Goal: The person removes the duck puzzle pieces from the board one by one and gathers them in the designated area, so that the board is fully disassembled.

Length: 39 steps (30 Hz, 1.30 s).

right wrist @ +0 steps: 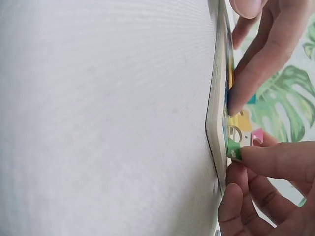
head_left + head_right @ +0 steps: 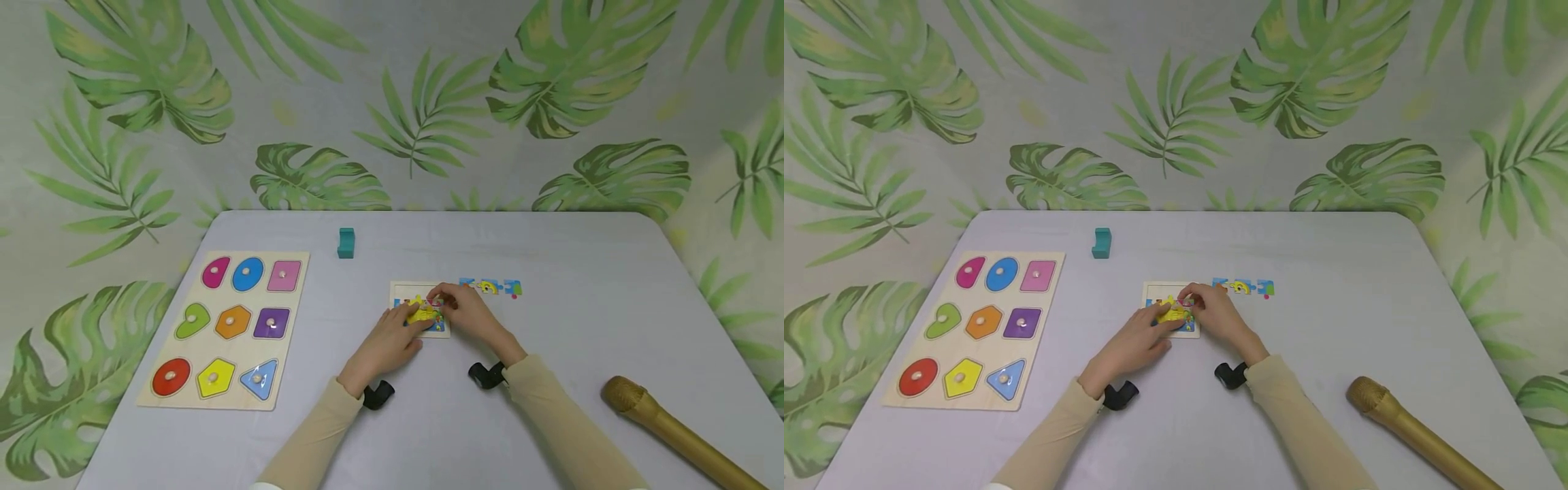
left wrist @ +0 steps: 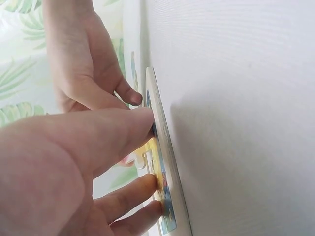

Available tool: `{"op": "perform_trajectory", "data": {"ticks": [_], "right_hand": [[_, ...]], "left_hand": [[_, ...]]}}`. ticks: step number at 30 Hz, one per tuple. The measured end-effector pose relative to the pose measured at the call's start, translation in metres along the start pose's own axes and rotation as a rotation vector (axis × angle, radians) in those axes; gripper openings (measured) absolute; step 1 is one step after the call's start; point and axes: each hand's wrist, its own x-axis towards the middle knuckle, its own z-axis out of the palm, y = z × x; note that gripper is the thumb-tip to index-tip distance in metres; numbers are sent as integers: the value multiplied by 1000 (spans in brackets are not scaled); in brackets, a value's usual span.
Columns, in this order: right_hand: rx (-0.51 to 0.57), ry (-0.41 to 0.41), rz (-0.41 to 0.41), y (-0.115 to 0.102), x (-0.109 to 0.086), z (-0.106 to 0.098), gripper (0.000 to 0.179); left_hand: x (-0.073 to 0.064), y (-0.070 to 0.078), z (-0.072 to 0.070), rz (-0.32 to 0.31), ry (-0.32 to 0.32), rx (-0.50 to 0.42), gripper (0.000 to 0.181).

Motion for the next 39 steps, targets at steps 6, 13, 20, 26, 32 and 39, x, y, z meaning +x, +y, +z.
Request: {"op": "perform_trajectory", "data": {"ticks": [6, 13, 20, 26, 32, 39], "right_hand": [[4, 15, 66, -3, -2, -4, 25], [92, 10, 144, 3, -10, -15, 28], [96, 73, 212, 10, -31, -38, 28], [32, 154, 318, 22, -51, -60, 29], [-8, 213, 399, 33, -66, -69, 30], [-55, 217, 438, 36, -71, -70, 30]], "left_hand": [[1, -1, 2, 8, 8, 0, 39], [1, 0, 4, 12, 18, -4, 38], [1, 1, 2, -9, 11, -24, 39], [-1, 2, 1, -15, 15, -32, 39], [-1, 2, 2, -10, 23, -28, 39], [-2, 3, 2, -14, 20, -40, 40]]}}
